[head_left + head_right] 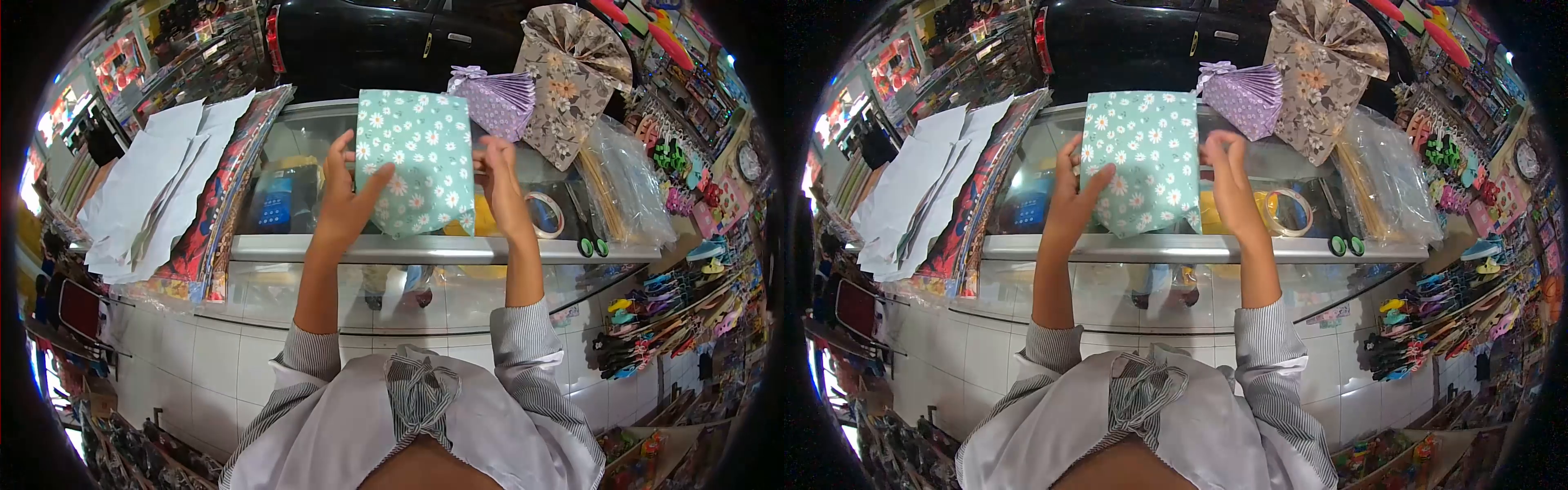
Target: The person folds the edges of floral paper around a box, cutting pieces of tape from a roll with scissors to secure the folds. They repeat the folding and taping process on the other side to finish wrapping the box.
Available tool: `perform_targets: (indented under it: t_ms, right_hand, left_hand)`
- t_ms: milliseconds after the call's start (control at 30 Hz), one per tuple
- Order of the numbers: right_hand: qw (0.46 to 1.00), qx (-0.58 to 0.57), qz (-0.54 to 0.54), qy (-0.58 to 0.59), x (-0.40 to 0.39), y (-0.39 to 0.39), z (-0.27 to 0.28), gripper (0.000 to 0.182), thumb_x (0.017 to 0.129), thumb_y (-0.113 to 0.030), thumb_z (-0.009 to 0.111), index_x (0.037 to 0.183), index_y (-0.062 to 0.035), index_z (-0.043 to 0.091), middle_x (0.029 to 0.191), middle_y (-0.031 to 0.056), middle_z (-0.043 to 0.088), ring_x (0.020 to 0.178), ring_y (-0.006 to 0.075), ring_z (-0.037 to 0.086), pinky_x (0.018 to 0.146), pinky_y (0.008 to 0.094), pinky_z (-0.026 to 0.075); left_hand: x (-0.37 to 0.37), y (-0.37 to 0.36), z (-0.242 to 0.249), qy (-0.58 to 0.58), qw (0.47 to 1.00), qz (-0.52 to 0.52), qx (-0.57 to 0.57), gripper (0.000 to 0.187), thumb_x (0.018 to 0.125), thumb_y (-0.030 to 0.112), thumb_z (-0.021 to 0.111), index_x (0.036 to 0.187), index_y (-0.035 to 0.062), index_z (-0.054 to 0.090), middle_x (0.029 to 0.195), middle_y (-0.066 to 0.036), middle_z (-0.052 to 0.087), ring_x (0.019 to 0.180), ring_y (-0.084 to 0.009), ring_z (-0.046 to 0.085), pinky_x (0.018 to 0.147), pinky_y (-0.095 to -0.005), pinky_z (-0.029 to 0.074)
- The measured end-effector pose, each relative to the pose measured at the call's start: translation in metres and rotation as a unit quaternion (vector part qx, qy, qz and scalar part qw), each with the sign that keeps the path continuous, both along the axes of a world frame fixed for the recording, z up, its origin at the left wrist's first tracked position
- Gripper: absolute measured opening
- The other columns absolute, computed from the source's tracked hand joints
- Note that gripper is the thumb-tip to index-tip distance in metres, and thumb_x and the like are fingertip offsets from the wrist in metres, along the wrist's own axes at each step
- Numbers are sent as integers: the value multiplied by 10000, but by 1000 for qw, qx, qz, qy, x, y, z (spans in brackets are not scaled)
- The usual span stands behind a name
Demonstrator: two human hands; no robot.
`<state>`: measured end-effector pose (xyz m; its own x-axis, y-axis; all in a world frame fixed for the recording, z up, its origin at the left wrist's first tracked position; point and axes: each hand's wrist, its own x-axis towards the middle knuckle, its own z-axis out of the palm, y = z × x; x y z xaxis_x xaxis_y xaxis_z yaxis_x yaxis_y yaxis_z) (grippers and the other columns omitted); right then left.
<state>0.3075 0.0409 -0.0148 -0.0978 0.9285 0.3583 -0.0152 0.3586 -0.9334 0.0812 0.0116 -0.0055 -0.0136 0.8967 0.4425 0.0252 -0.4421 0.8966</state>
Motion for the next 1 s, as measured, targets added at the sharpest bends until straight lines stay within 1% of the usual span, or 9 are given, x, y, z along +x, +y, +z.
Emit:
perform_targets:
  t_ms: [100,267,367,500,667,767,867,900,1000]
  right_hand:
    - [995,-16,93,29,-3,-6,-9,533,939,-312,468,1368,-58,278,1302,136,409,1155,218,448,992,343,344]
    - [991,108,9,-83,-17,-28,-11,542,828,-131,637,1307,-67,393,1353,160,382,1251,264,391,1003,368,346]
    - [952,196,-62,-226,-15,-29,-16,484,792,-126,681,1236,-86,494,1388,199,349,1295,323,352,1004,373,349]
    - [939,194,-105,-263,-20,-34,-17,389,789,-152,686,1160,-109,578,1401,220,328,1261,392,382,988,386,375]
    - [932,171,-149,-284,-26,-44,-17,419,774,-156,692,1178,-121,584,1348,202,404,1225,367,425,976,398,383]
    - [926,172,-168,-290,-27,-45,-20,440,763,-158,699,1187,-130,584,1305,200,452,1210,348,442,967,393,385]
    - [897,218,-216,-317,-29,-46,-22,470,763,-146,703,1203,-101,546,1280,213,453,1110,354,508,910,375,424]
    - [885,236,-234,-327,-30,-47,-23,482,763,-139,705,1209,-85,528,1274,219,448,1065,357,538,885,365,442]
    - [945,61,-256,-197,-36,-52,-24,524,731,-138,744,1174,-18,490,1123,195,537,963,310,564,820,347,453]
  left_hand:
    - [-7,12,-1,-3,997,-3,-71,695,807,171,695,1338,43,267,1133,-135,484,995,-182,536,850,-322,462]
    - [-27,10,-15,13,982,-179,-65,604,795,124,703,1295,79,369,1259,-183,484,1096,-212,524,897,-327,452]
    - [-29,11,-33,218,967,-93,97,454,782,84,702,1192,123,509,1314,-193,469,1122,-252,532,917,-326,444]
    - [-16,2,-28,184,980,-40,67,427,746,52,714,1136,154,575,1314,-179,479,1150,-309,526,883,-339,461]
    - [-11,1,-30,230,970,9,80,518,702,47,737,1173,161,556,1269,-165,523,1137,-306,537,800,-318,479]
    - [-10,-2,-30,250,959,41,126,495,701,48,740,1159,156,587,1204,-176,568,851,-226,620,676,-277,472]
    - [-12,-5,-25,216,975,41,43,457,724,79,748,1156,165,625,947,-14,653,580,-64,389,532,-207,364]
    - [-11,-5,-26,219,973,55,51,453,725,80,748,1153,171,630,922,-5,654,566,-63,346,516,-204,338]
    - [-7,-3,-29,222,970,79,65,454,726,80,749,1153,184,636,835,20,642,537,-59,264,484,-197,284]
